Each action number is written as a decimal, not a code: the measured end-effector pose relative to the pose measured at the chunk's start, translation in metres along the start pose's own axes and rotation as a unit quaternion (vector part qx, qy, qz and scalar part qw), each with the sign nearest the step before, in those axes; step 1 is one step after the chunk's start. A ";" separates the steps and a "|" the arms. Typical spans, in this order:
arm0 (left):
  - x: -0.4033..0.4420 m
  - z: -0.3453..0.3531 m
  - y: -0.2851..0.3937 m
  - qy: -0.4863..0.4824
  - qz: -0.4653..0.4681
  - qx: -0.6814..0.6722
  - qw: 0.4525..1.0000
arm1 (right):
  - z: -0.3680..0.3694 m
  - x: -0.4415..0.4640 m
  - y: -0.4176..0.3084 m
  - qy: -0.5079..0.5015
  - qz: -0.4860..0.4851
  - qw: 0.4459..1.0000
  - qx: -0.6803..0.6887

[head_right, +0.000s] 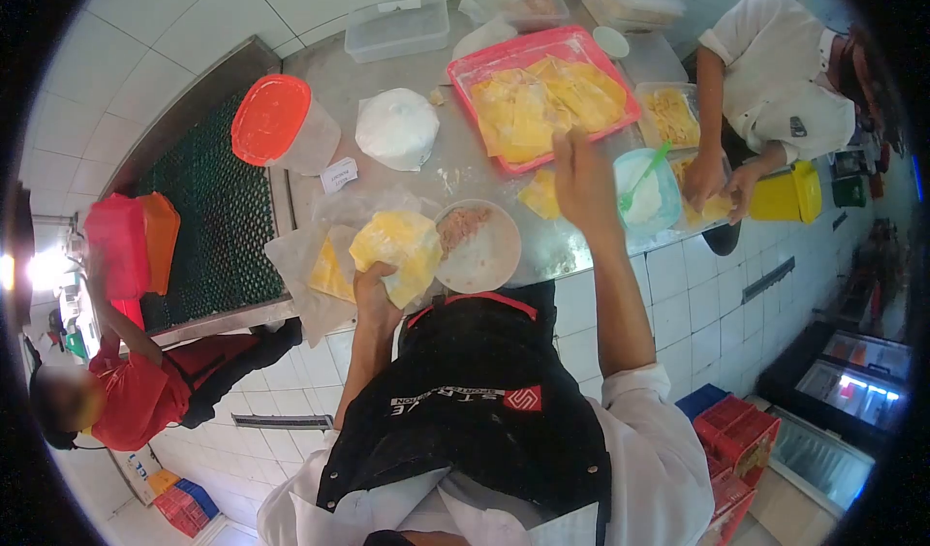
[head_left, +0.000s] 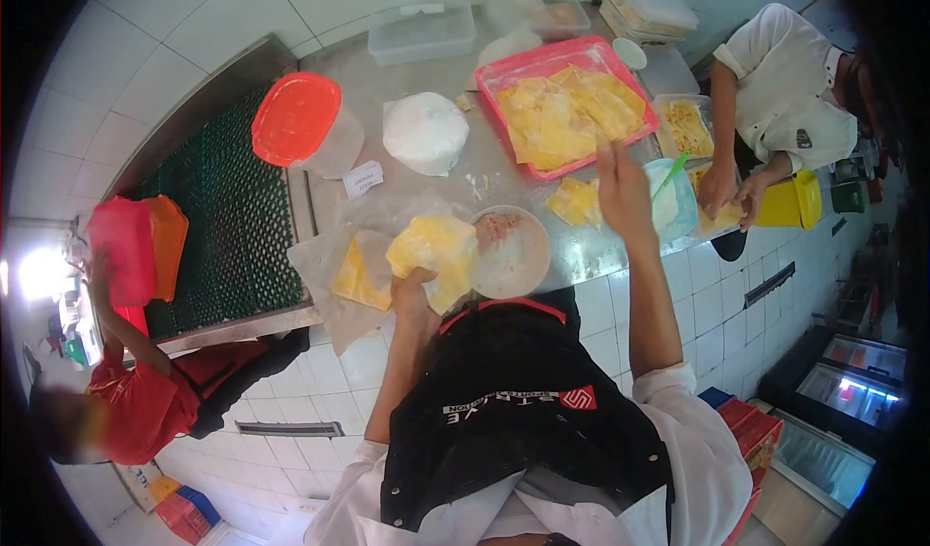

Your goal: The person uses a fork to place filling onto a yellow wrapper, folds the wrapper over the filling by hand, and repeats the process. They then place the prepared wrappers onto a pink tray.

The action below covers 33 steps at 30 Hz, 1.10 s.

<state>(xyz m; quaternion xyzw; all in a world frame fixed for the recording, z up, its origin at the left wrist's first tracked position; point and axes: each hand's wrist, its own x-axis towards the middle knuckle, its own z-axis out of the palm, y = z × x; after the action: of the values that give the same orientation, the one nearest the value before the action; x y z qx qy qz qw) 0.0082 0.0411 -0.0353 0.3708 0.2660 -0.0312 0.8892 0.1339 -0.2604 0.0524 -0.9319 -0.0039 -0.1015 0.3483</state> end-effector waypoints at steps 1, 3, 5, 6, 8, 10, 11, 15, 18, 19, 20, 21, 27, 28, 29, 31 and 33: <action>0.001 -0.002 0.002 0.004 0.005 -0.001 1.000 | 0.014 -0.015 0.016 -0.023 -0.034 0.999 -0.006; 0.003 -0.006 0.008 0.013 0.018 -0.001 1.000 | 0.034 -0.046 0.028 -0.094 -0.066 0.993 0.019; 0.000 -0.004 0.015 0.009 0.030 -0.025 0.999 | 0.049 -0.081 0.029 -0.156 -0.056 0.985 0.050; 0.000 -0.003 0.017 0.006 0.036 -0.038 0.999 | 0.057 -0.097 0.031 -0.171 -0.051 0.983 0.051; 0.000 -0.005 0.019 -0.001 0.041 -0.032 0.999 | 0.063 -0.115 0.029 -0.207 -0.040 0.976 0.047; 0.001 -0.009 0.019 -0.007 0.037 -0.022 0.999 | 0.064 -0.127 0.027 -0.246 -0.023 0.968 0.035; 0.004 -0.013 0.017 -0.010 0.031 -0.014 0.999 | 0.069 -0.132 0.030 -0.230 -0.055 0.971 0.041; 0.003 -0.007 0.016 0.003 0.007 0.003 1.000 | 0.081 -0.142 0.039 -0.303 -0.011 0.952 -0.040; -0.001 0.002 0.017 0.006 0.009 0.010 1.000 | 0.080 -0.144 0.037 -0.342 0.004 0.936 -0.077; 0.000 0.000 0.016 -0.001 0.008 -0.004 1.000 | 0.074 -0.143 0.033 -0.354 0.010 0.931 -0.084; 0.002 -0.003 0.014 -0.009 0.006 -0.019 1.000 | 0.071 -0.142 0.032 -0.366 0.016 0.926 -0.091; 0.003 -0.006 0.013 -0.017 0.005 -0.034 0.999 | 0.070 -0.142 0.033 -0.352 0.018 0.934 -0.058; 0.003 -0.012 0.009 -0.031 -0.008 -0.016 0.999 | 0.071 -0.139 0.026 -0.313 0.018 0.949 0.022; 0.002 -0.011 0.010 -0.025 -0.006 -0.009 1.000 | 0.076 -0.139 0.026 -0.329 0.019 0.944 -0.006; -0.001 -0.009 0.009 -0.019 -0.004 -0.002 1.000 | 0.080 -0.139 0.026 -0.345 0.020 0.938 -0.033; -0.002 -0.009 0.011 -0.014 -0.001 -0.009 1.000 | 0.082 -0.141 0.029 -0.365 0.016 0.928 -0.071; -0.002 -0.011 0.010 -0.018 -0.003 -0.036 0.999 | 0.077 -0.143 0.030 -0.380 0.024 0.921 -0.082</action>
<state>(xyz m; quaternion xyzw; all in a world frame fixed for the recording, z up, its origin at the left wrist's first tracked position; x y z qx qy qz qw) 0.0044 0.0557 -0.0346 0.3369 0.2524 -0.0309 0.9066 0.0101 -0.2236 -0.0515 -0.9255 -0.1052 0.2688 0.2452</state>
